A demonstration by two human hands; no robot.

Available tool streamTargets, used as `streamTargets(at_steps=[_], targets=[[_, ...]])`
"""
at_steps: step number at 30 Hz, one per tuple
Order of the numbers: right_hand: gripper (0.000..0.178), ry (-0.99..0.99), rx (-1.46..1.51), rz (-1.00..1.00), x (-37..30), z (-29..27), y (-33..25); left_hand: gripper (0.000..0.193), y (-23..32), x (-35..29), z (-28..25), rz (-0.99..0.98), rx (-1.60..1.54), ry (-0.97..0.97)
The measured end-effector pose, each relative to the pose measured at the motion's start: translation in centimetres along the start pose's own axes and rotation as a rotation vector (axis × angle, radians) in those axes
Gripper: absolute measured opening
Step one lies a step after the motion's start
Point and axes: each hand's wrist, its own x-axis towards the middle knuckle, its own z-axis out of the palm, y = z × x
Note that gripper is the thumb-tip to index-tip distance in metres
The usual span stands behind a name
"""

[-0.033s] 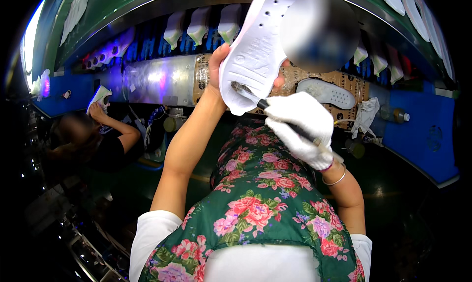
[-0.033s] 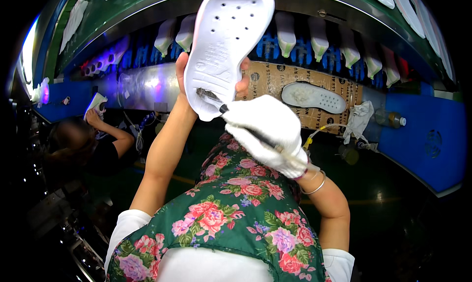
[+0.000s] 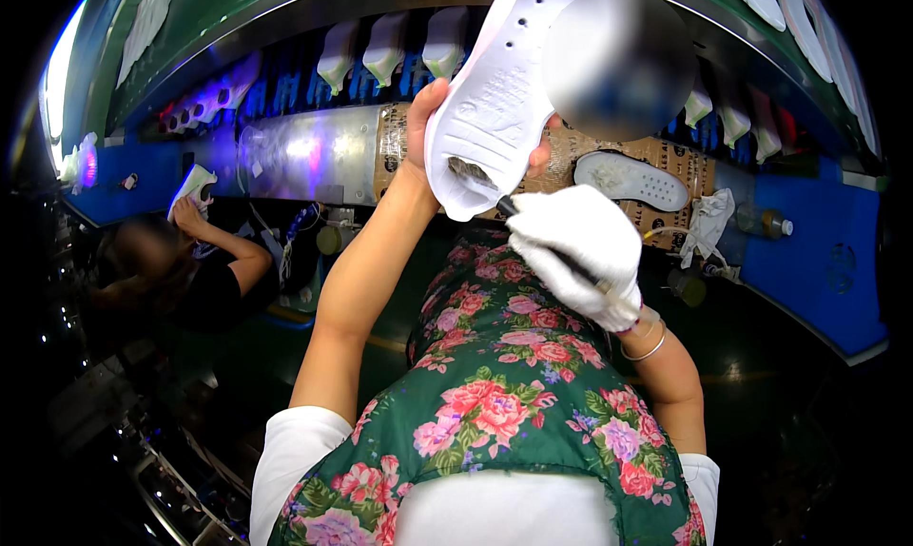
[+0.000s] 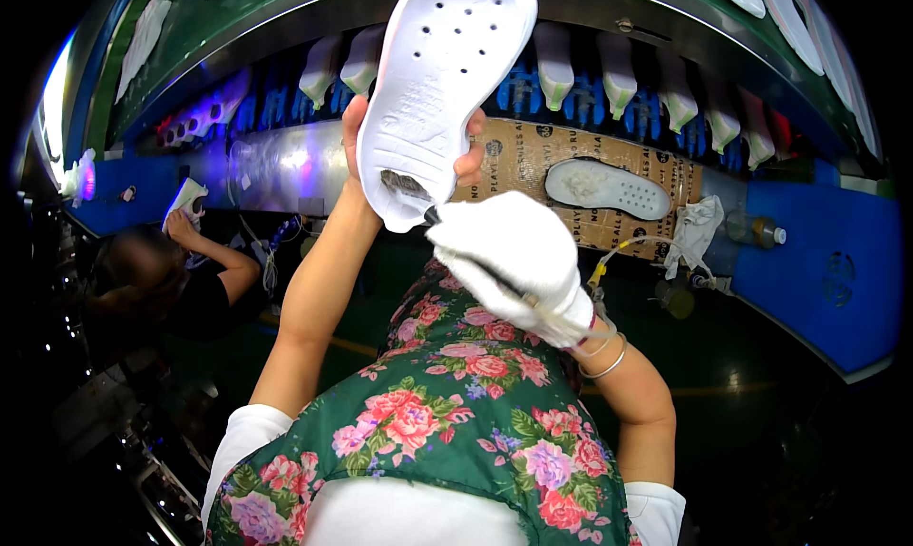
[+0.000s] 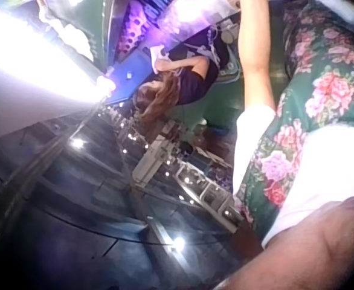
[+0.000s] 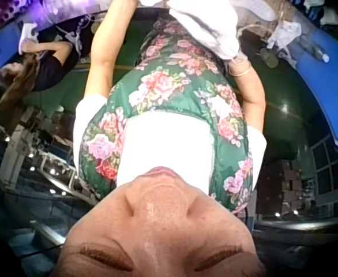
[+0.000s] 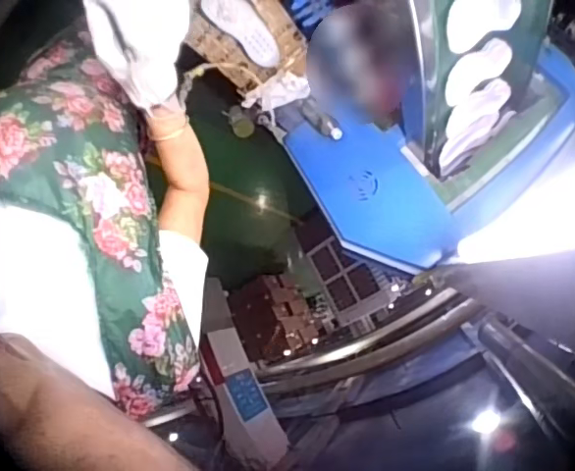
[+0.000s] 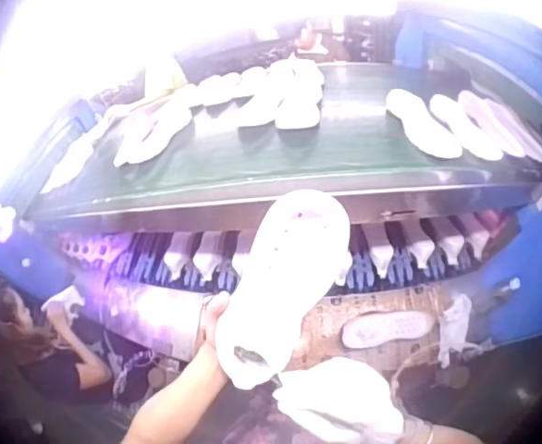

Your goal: The person applies adhesive to shoe soles using a brush applicator, coating the surfaces of each sole before placing it onto the overhead conveyor belt.

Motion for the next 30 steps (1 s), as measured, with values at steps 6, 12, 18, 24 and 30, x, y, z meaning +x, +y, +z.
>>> streamTargets(at_steps=[6,12,18,24,30], targets=[[0.019,-0.012,0.442,0.243,-0.1,-0.1,-1.5,0.101,-0.1,0.3,0.1,-0.052,0.113,0.039],[0.024,0.027,0.158,0.11,-0.9,0.4,-0.5,0.109,-0.3,0.5,0.9,-0.041,0.214,0.142],[0.022,0.018,0.423,0.234,-0.6,0.6,-0.7,0.107,0.0,0.4,1.2,-0.036,0.212,0.139],[0.019,-0.049,0.338,0.237,-0.6,0.8,-1.2,0.109,0.2,0.6,0.2,-0.027,0.195,0.009],[0.021,-0.028,0.541,0.529,-1.2,0.4,-1.3,0.103,-0.7,-1.2,0.7,-0.002,0.142,0.256]])
